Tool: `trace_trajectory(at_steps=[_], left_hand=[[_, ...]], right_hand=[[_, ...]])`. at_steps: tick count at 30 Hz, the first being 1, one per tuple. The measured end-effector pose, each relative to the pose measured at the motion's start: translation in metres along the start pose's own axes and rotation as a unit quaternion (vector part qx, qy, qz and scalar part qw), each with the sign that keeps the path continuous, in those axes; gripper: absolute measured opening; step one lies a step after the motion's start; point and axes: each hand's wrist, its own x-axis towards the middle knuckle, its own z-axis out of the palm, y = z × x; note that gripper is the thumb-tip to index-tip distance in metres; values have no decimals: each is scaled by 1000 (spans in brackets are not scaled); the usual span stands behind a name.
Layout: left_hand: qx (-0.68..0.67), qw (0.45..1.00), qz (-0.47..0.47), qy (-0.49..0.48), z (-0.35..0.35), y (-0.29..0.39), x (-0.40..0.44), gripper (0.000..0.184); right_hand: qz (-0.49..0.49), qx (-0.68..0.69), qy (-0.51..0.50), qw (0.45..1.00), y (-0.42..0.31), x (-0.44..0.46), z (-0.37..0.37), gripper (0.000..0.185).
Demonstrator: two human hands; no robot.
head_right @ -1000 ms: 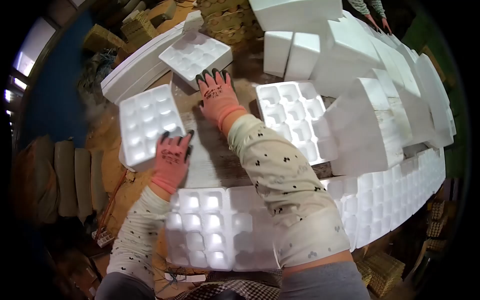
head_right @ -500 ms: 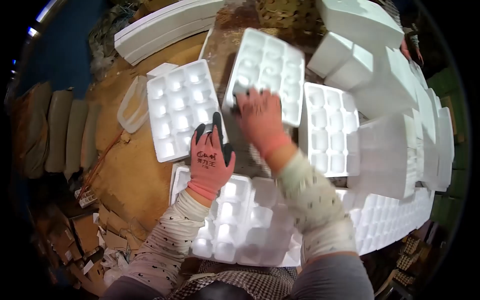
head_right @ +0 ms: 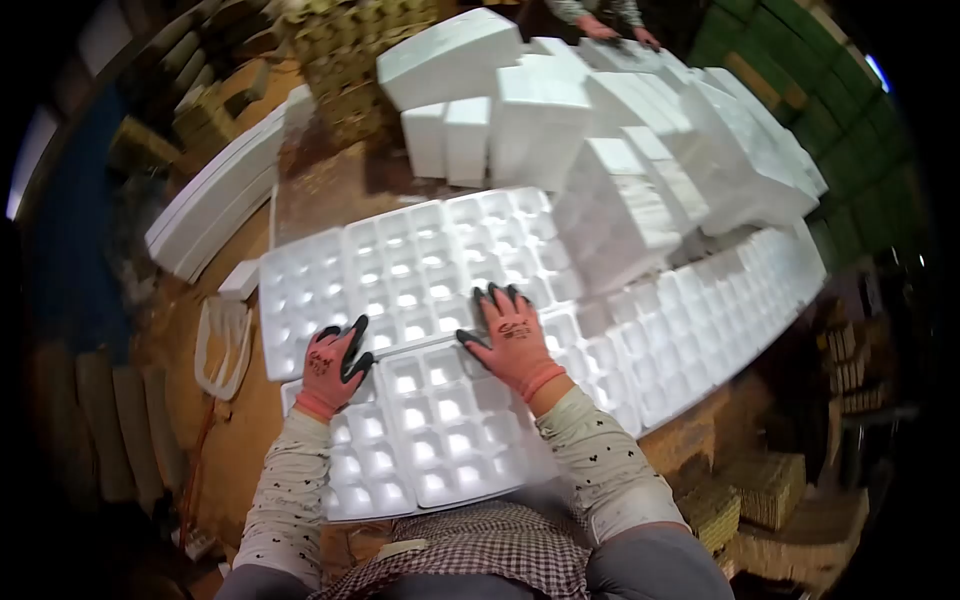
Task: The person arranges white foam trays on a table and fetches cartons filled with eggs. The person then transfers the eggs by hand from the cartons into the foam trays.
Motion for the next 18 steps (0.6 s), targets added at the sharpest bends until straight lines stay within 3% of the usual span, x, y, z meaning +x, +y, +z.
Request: trace_trajectory(at_steps=[1, 3, 5, 7, 8, 9, 10, 11, 13, 15, 17, 18], left_hand=[[23, 999, -11, -40, 1, 4, 0, 57], [14, 995, -36, -88, 4, 2, -1, 64], [66, 989, -27, -133, -5, 6, 1, 72], [148, 968, -50, -194, -11, 24, 9, 78], [171, 968, -59, -171, -16, 36, 13, 78], [195, 967, -69, -150, -17, 47, 15, 78], [232, 962, -89, -111, -18, 60, 23, 76], [219, 968, -97, -70, -23, 76, 27, 72], [178, 979, -87, 52, -14, 107, 37, 67], [95, 988, -43, 115, 5, 156, 58, 66], [-125, 988, -59, 66, 25, 226, 86, 71], [-175, 983, -15, 52, 32, 259, 101, 75]], right_hand=[[-19, 50, 11, 998, -1, -4, -22, 68], [-35, -33, 106, 993, 4, -3, -82, 69], [29, -157, 241, 957, 27, 8, -136, 73], [90, -227, 225, 943, 60, 21, -175, 79], [150, -176, 51, 972, 75, 26, -187, 87], [104, -253, -47, 961, 87, 22, -197, 82], [67, -250, -25, 966, 102, 19, -207, 76], [32, -243, -8, 970, 118, 11, -213, 71], [27, -199, 142, 969, 125, -14, -238, 58], [29, -152, 292, 944, 130, -49, -259, 53], [1, -85, 299, 950, 133, -86, -265, 53], [-3, 42, 207, 977, 133, -101, -274, 54]])
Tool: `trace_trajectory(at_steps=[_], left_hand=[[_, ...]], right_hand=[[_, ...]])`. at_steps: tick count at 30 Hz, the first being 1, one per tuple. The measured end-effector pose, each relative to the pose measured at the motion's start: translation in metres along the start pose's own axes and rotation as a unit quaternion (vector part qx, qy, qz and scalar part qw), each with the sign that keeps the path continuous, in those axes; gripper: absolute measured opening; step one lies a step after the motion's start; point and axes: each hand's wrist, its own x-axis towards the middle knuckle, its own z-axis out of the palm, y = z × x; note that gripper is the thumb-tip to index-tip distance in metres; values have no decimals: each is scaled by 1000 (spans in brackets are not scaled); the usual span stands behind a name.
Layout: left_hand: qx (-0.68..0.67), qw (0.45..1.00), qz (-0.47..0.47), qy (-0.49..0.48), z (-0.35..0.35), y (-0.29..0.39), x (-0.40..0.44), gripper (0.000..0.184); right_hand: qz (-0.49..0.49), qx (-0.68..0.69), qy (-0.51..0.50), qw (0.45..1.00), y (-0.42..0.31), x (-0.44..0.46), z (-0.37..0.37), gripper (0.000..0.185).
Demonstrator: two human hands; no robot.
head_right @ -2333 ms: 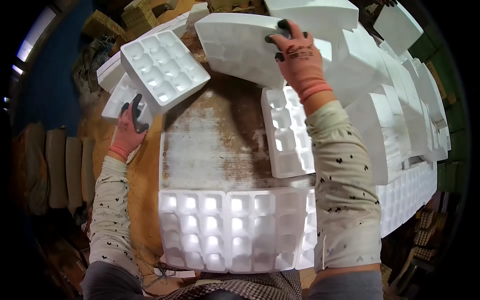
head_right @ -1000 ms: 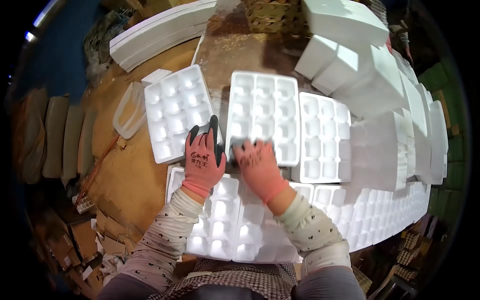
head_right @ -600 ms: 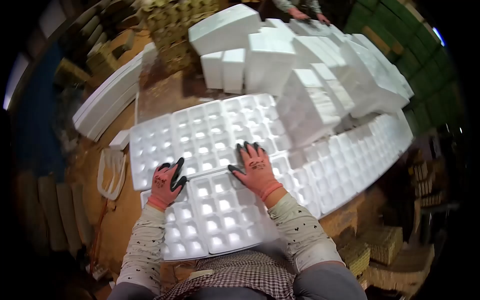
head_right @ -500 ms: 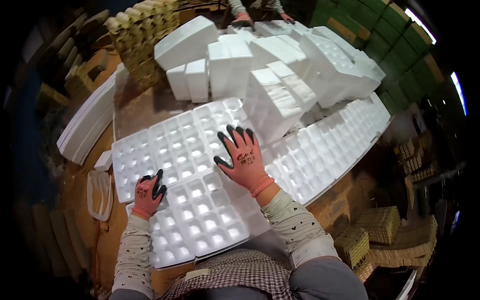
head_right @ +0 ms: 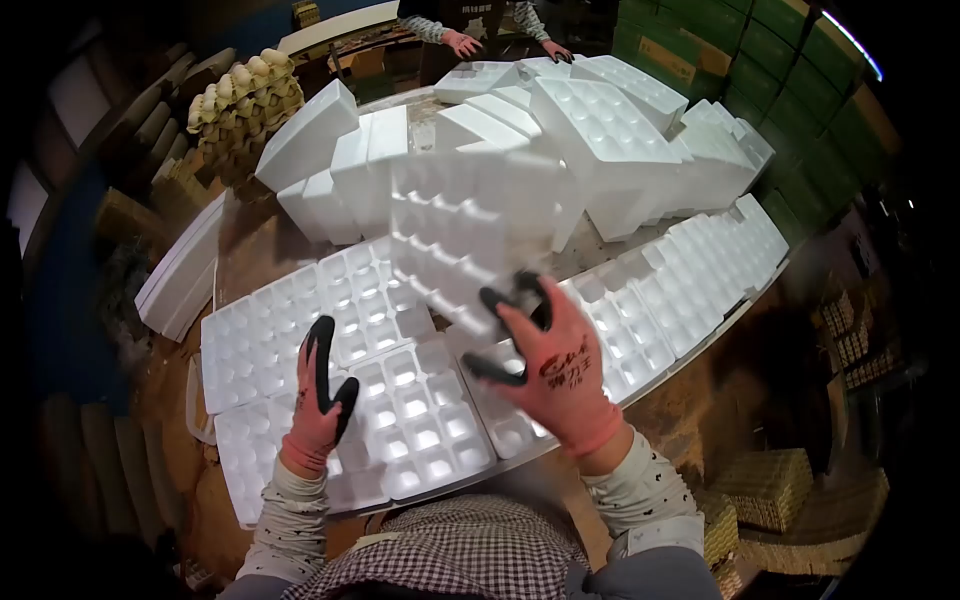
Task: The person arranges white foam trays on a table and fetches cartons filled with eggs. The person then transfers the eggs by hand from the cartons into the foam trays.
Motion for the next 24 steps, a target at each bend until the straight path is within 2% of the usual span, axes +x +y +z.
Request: trace_trajectory(at_steps=[1, 3, 4, 5, 7, 9, 10, 11, 12, 13, 16, 19, 20, 22, 24], left_hand=[[27, 998, 41, 25, 15, 42, 20, 83], [-67, 986, 49, 142, 44, 79, 39, 92], [-37, 991, 17, 128, 50, 99, 45, 96], [-8, 993, -19, 113, 57, 116, 49, 101], [144, 988, -49, 28, 93, 128, 52, 114], [241, 947, -152, -150, 133, 137, 50, 116], [264, 930, -153, -204, 150, 135, 41, 117], [284, 909, -155, -262, 163, 135, 26, 117], [238, 931, -110, -254, 163, 133, 16, 117], [205, 942, -72, -255, 154, 141, 13, 115], [300, 919, -95, -238, 137, 152, -7, 109], [311, 934, -35, -171, 148, 127, -36, 90], [303, 941, -19, -149, 150, 123, -45, 82], [289, 952, 21, -101, 149, 122, -58, 68], [298, 953, -39, -42, 129, 145, -67, 58]], right_hand=[[29, 125, -97, 987, 5, -6, -12, 56], [-28, 119, -36, 992, 50, 0, -35, 56], [-51, 120, 46, 990, 70, 18, -41, 51], [-71, 28, 44, 996, 86, 42, -48, 57], [-104, -114, 4, 988, 120, 76, -28, 67], [-221, -138, -95, 961, 159, 93, 11, 74], [-276, -127, -162, 939, 170, 99, 24, 70], [-316, -144, -175, 921, 188, 101, 43, 67], [-300, -125, -204, 923, 195, 104, 51, 65], [-282, -108, -235, 924, 195, 106, 56, 64], [-290, -98, -277, 911, 181, 112, 48, 62], [-346, -253, -310, 849, 155, 120, 28, 51], [-390, -311, -278, 821, 156, 119, 29, 36], [-433, -335, -284, 787, 169, 135, 24, 28], [-466, -368, -286, 752, 176, 142, 10, 25]])
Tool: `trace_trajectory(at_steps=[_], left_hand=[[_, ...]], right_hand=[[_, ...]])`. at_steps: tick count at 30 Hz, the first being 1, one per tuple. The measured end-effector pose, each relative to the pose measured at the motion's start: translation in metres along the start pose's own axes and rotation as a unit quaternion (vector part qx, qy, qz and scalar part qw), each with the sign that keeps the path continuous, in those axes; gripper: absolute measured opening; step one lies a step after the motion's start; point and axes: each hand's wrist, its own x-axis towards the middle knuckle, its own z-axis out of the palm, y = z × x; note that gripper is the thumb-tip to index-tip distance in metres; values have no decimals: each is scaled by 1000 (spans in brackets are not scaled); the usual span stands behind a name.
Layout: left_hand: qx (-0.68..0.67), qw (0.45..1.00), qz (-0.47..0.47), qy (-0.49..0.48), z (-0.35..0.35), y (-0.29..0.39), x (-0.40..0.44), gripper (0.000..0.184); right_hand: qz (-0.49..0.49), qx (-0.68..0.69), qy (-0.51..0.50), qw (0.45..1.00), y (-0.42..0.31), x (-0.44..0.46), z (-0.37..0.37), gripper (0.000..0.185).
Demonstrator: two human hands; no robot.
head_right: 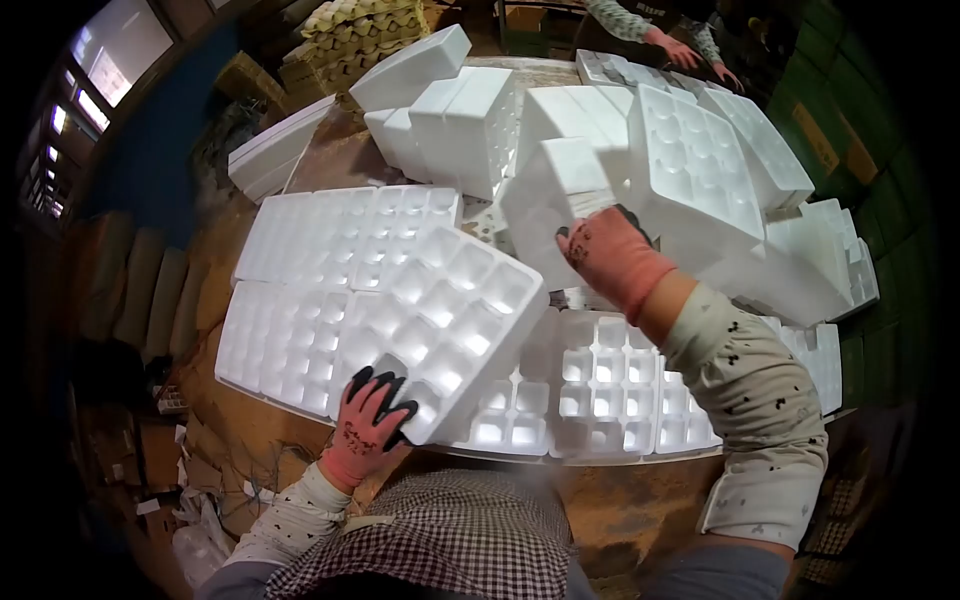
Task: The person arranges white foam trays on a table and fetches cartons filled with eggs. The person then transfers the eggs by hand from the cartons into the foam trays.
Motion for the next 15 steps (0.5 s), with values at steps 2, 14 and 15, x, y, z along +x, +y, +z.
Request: trace_trajectory(at_steps=[2, 14, 15], left_hand=[[19, 993, -85, 80, -21, -6, -15, 50], [166, 941, -236, 176, -66, -276, 29, 50], [193, 941, -226, 162, -65, -311, 50, 48]], right_hand=[[23, 28, -19, 999, 7, -9, -26, 23], [38, 287, 106, 951, -86, 114, -6, 35], [40, 282, 111, 952, -91, 130, 1, 34]])
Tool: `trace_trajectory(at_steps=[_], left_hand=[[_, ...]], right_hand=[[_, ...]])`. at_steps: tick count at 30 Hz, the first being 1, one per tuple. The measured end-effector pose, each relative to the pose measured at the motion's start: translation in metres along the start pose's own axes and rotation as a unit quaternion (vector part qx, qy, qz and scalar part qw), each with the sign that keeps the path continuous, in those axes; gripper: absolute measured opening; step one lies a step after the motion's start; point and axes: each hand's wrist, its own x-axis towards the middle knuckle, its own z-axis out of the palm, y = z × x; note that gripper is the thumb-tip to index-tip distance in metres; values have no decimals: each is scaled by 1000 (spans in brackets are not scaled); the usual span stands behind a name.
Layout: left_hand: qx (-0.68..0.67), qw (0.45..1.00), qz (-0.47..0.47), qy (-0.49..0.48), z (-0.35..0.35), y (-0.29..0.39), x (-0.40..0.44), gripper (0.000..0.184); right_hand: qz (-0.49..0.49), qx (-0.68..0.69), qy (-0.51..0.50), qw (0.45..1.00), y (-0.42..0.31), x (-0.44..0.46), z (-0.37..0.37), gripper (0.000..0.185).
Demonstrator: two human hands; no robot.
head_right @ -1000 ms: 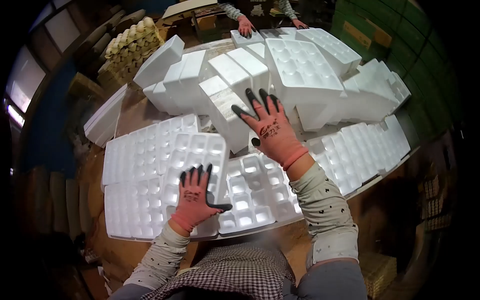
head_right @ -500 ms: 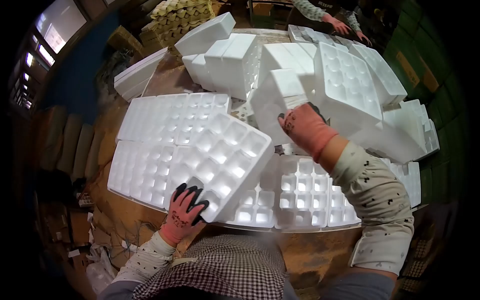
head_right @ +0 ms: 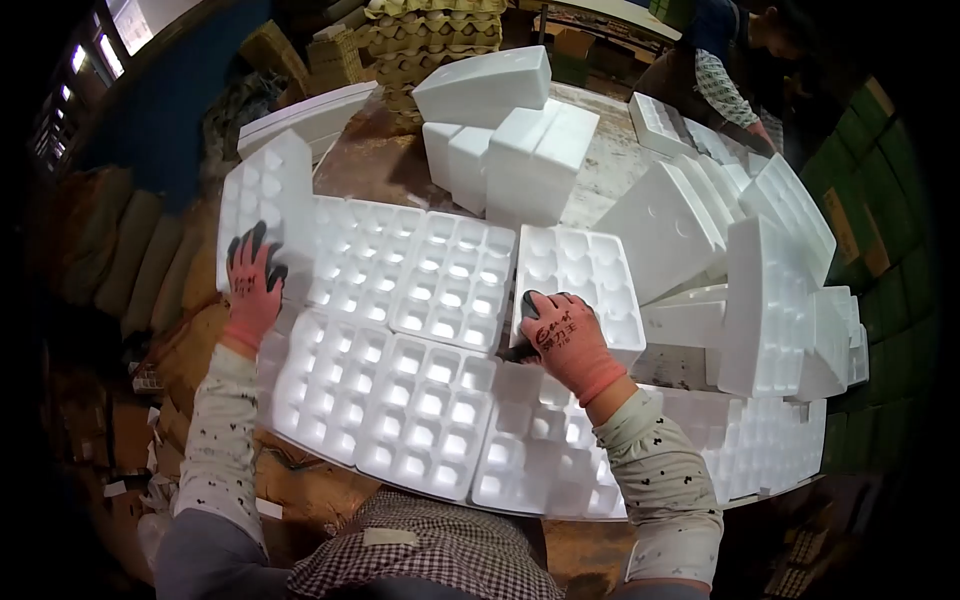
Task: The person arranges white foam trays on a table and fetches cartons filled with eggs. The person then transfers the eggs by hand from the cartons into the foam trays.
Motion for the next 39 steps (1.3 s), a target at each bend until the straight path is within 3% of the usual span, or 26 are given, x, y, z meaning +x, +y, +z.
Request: trace_trajectory(at_steps=[3, 6, 9, 11, 12, 14, 16, 18, 20, 21, 24, 27, 31, 34, 36, 38, 39], left_hand=[[-10, 998, 66, 19, 78, -55, 91, 47], [78, 996, 20, -49, 158, -85, 157, 46], [35, 990, 7, -136, 205, -96, 171, 44], [-19, 986, -22, -165, 240, -99, 153, 43], [-47, 980, -48, -188, 244, -90, 137, 42], [-40, 991, -15, -128, 246, -80, 119, 43], [-56, 991, -13, -121, 240, -74, 127, 43], [-72, 991, -19, -111, 238, -69, 115, 43], [-80, 994, -15, -70, 242, -72, 117, 42], [-84, 995, -13, -49, 245, -73, 116, 39], [-106, 992, -26, -69, 231, -69, 120, 40], [-112, 991, -34, -65, 236, -69, 121, 41], [-85, 995, -47, -11, 242, -70, 117, 46], [-76, 994, -71, -28, 241, -70, 118, 46], [-97, 988, -81, -89, 237, -69, 119, 44], [-109, 989, -66, -71, 241, -70, 120, 42], [-112, 990, -63, -62, 242, -72, 118, 42]], right_hand=[[18, -44, -32, 998, 10, 21, 39, 35], [35, 29, -86, 995, -2, 12, 77, 38], [171, 20, -110, 979, -7, 27, 54, 40], [190, 45, -3, 981, -6, 70, 21, 40], [200, 79, 36, 976, -8, 102, 4, 41], [116, 110, 75, 984, -12, 173, -17, 41], [126, 124, 90, 980, -12, 248, -6, 49], [195, -48, 108, 974, 5, 324, 29, 65], [346, -192, 27, 918, 17, 367, 70, 79], [394, -164, -10, 904, 2, 381, 66, 80], [314, -137, 106, 934, -3, 372, 66, 78], [394, 5, 160, 905, 59, 345, 70, 73], [330, 258, 360, 834, 118, 295, 26, 35], [232, 337, 327, 852, 41, 301, 6, 34], [124, 210, 233, 941, -12, 325, 9, 41], [-21, 63, 194, 979, -29, 368, 27, 48], [-46, 83, 158, 983, -33, 387, 38, 51]])
